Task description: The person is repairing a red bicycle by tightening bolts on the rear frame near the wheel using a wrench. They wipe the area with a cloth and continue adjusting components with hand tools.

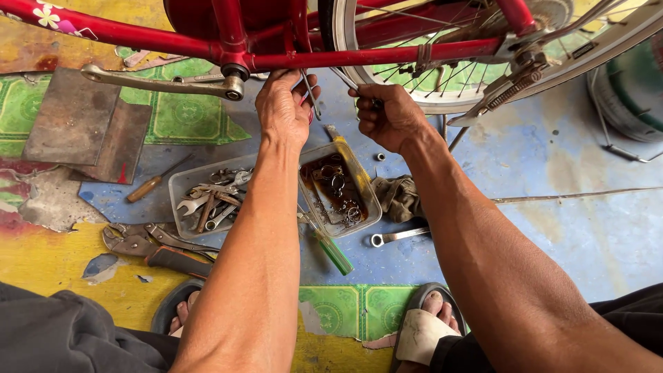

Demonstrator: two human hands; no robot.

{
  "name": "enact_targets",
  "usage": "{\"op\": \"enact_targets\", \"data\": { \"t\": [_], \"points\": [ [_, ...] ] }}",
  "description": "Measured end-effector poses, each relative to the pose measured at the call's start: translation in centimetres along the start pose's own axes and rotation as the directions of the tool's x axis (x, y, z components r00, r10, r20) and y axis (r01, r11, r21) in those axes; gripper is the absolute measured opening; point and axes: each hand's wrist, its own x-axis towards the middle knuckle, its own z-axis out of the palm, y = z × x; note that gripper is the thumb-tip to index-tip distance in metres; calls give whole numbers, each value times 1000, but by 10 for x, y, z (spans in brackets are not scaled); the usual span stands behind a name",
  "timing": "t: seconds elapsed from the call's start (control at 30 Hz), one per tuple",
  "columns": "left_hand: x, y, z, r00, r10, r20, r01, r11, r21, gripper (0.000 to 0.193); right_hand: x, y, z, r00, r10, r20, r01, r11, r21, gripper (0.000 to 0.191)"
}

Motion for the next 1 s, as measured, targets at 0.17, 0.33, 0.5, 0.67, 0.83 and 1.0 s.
{"op": "enact_targets", "data": {
  "t": [0.17, 0.33, 0.5, 0.67, 0.83, 1.0],
  "points": [
    [1, -4, 3, 1000, 30, 2, -30, 999, 34, 10, 11, 6, 9, 998, -3, 66, -5, 993, 121, 15],
    [2, -4, 3, 1000, 9, -1, -9, 1000, 18, 9, 16, 7, 10, 997, 24, 79, -37, 985, 169, 13],
    [1, -5, 3, 1000, 13, -2, -13, 1000, 20, 10, 14, 3, 13, 995, 54, 83, -68, 981, 182, 15],
    [2, -5, 2, 1000, 28, -1, -28, 1000, 10, 10, 5, -5, 13, 979, 93, 179, -123, 980, 160, 18],
    [0, -3, 4, 999, 34, -10, -34, 999, 17, 11, -5, -7, 17, 965, 133, 227, -164, 978, 127, 21],
    [-6, 0, 6, 1000, 20, -19, -20, 1000, 19, 9, -7, -5, 16, 955, 130, 267, -167, 979, 120, 21]
  ]
}}
